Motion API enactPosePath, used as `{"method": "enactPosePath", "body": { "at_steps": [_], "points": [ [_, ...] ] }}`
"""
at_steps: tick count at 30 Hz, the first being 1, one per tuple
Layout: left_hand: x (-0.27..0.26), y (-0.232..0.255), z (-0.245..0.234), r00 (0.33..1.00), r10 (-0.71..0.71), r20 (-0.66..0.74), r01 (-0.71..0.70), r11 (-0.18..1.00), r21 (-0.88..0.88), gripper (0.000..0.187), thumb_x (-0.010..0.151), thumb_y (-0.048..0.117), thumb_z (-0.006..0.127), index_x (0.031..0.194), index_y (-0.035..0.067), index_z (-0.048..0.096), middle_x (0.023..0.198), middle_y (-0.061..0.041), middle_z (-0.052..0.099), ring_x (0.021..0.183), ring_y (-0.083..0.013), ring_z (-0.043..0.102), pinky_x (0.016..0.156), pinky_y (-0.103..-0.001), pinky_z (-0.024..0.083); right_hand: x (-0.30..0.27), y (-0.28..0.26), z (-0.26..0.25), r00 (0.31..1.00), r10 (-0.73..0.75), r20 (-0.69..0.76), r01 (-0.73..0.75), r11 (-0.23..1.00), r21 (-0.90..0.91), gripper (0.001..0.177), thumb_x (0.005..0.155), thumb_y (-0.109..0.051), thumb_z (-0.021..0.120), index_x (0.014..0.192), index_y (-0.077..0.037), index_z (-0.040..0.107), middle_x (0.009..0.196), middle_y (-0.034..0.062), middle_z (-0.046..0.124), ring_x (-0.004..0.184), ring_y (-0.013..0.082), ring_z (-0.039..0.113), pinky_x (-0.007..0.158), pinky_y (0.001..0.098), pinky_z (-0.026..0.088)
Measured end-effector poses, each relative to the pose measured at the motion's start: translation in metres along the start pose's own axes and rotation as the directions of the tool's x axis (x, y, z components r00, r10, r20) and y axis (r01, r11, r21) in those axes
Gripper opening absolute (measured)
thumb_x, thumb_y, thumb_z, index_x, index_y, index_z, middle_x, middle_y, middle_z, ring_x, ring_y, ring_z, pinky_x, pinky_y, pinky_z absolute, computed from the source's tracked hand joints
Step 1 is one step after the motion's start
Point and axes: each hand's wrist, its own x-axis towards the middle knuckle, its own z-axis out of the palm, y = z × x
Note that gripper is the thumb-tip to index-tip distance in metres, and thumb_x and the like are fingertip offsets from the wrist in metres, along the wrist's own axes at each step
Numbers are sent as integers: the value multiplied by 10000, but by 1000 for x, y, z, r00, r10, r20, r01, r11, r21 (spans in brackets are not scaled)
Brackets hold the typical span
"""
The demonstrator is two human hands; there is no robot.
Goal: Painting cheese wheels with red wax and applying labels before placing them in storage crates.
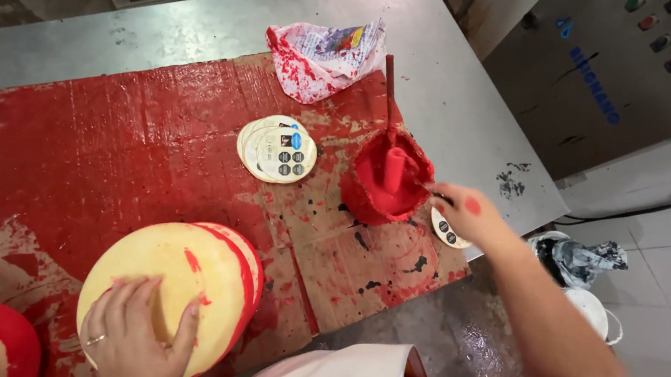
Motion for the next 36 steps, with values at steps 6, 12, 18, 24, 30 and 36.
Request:
{"method": "enactPosePath", "body": {
  "at_steps": [6, 12, 18, 24, 30, 36],
  "points": [
    [-3, 0, -1, 999, -37, 6, 36, 999, 25, 539, 888, 466, 716, 1211, 36, 754, 1279, -120, 715, 1323, -321, 641, 1211, -442, 413, 68, -42, 0, 968, 24, 251, 69, 931, -358, 466, 933, -84, 445, 1285, -223, 716, 1185, 52, 718, 944, 258, 663, 732, 373, 507],
    [-3, -1, 1, 999, -30, -39, 30, 999, 16, 480, 890, 404, 717, 1199, 39, 754, 1257, -117, 725, 1317, -321, 648, 1202, -444, 421, 91, -47, 21, 953, 37, 300, 133, 839, -528, 472, 782, -16, 429, 1081, -173, 759, 965, 67, 740, 830, 311, 677, 716, 385, 545],
    [-2, 1, -1, 998, -70, 1, 70, 997, 26, 474, 883, 428, 705, 1213, 92, 755, 1262, -75, 726, 1321, -287, 644, 1196, -422, 408, 29, -45, -29, 969, 127, 210, -59, 951, -303, 654, 864, 9, 371, 1370, -274, 674, 1341, -4, 716, 1223, 150, 691, 868, 327, 570],
    [-4, -2, 3, 998, -48, -31, 49, 999, 22, 437, 888, 408, 717, 1190, 96, 759, 1239, -77, 719, 1298, -296, 654, 1176, -427, 421, 36, 15, -1, 998, -19, -52, -4, 916, -402, 351, 1046, -284, 479, 1317, -328, 699, 1154, 10, 774, 960, 285, 732, 692, 403, 560],
    [-7, -3, 4, 995, -97, 34, 96, 995, 19, 476, 888, 443, 679, 1218, 108, 756, 1291, -75, 705, 1348, -287, 623, 1200, -423, 392, 42, 19, 25, 988, -128, -82, 104, 963, -249, 504, 947, -83, 456, 1354, -271, 687, 1313, 20, 714, 1143, 228, 701, 850, 367, 573],
    [-7, -4, 3, 997, -81, 13, 80, 997, 6, 489, 908, 466, 659, 1221, 100, 745, 1294, -79, 703, 1336, -284, 621, 1181, -418, 386, 23, 47, 30, 947, -185, -263, 144, 975, -169, 359, 1041, -278, 513, 1355, -279, 687, 1286, -61, 729, 1152, 210, 670, 832, 385, 562]
  ]
}}
